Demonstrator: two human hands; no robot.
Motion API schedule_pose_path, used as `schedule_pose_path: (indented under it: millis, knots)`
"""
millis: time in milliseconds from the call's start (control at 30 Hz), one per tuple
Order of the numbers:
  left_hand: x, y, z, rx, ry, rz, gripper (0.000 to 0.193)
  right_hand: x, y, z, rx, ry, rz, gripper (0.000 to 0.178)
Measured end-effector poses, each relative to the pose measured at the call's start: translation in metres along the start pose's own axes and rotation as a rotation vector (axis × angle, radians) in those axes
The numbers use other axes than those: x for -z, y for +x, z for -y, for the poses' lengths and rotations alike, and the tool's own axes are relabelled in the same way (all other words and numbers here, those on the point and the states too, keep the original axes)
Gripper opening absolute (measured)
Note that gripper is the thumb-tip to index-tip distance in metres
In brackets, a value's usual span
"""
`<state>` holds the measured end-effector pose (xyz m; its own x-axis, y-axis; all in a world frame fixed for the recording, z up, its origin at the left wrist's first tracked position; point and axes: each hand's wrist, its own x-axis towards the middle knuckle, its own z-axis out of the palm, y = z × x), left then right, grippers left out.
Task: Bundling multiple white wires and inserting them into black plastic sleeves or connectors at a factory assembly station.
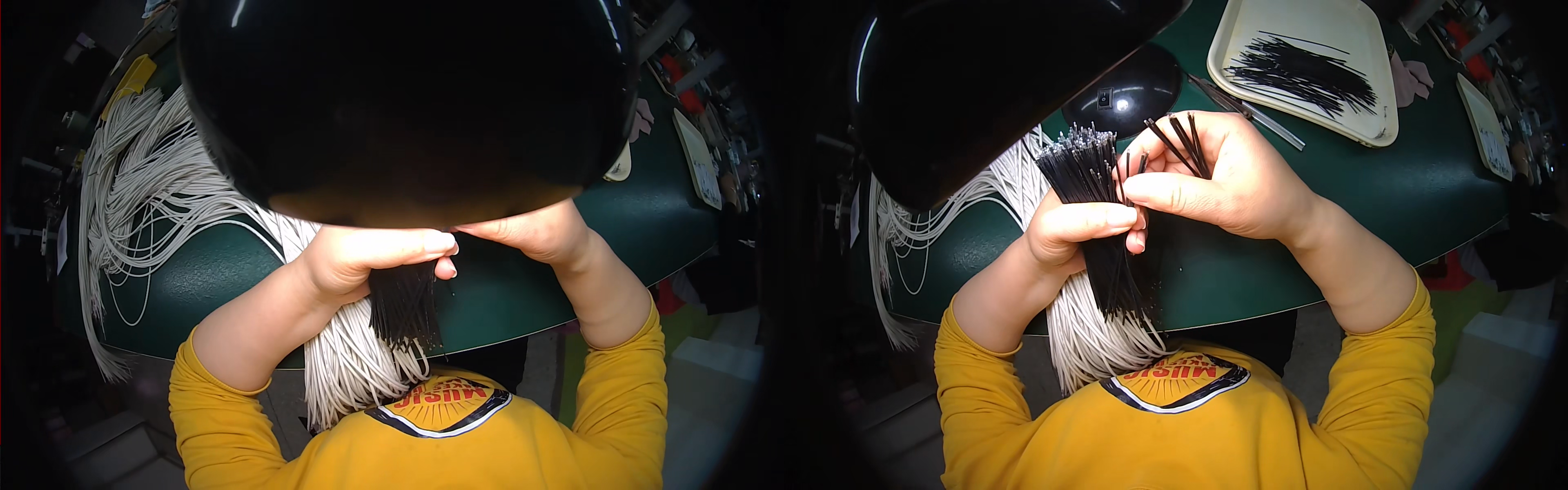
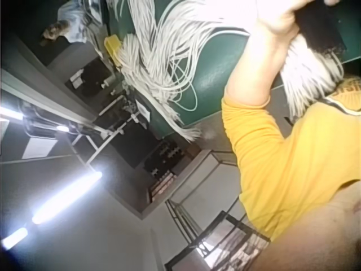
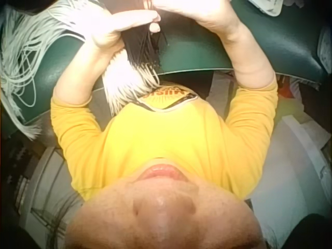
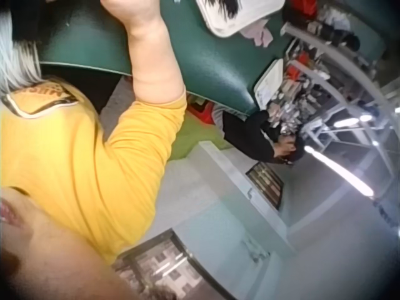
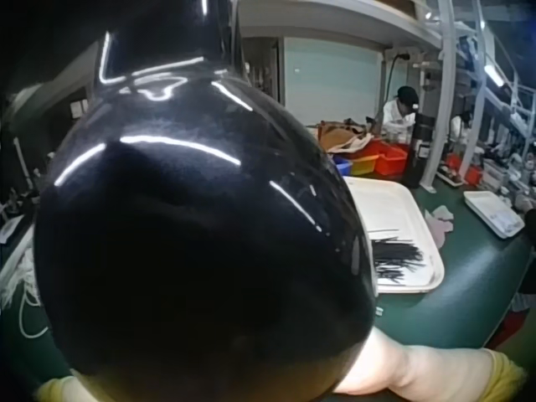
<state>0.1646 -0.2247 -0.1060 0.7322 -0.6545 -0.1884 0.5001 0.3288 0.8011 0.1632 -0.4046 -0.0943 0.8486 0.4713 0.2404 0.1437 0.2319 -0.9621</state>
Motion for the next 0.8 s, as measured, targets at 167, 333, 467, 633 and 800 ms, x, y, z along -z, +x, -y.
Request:
schedule_pose_path:
  millis: [167, 333, 467, 633, 800]
  knots:
    - [-0.0021, 0.0011, 0.0001, -0.019, -0.059, 0.039, 0.017, 0.0000, -0.0007, 0.0000, -0.030, -0.059, -0.007, 0.011]
    - [-0.0041, 0.0043, 0.0004, -0.015, -0.080, 0.032, 0.017, -0.0002, -0.0013, 0.0012, -0.052, -0.039, -0.025, 0.009]
    - [-0.0071, 0.0047, -0.0007, -0.010, -0.077, 0.002, 0.015, -0.0014, -0.0004, 0.0005, -0.032, 0.058, -0.024, 0.009]
    - [-0.0058, 0.0034, -0.0011, 0.006, -0.080, 0.014, 0.015, -0.0013, -0.0012, -0.0006, -0.028, 0.010, -0.036, 0.008]
    - [-0.0042, 0.0025, 0.0010, 0.035, -0.081, -0.047, 0.017, -0.0008, -0.0019, 0.0077, 0.040, -0.112, -0.097, 0.014]
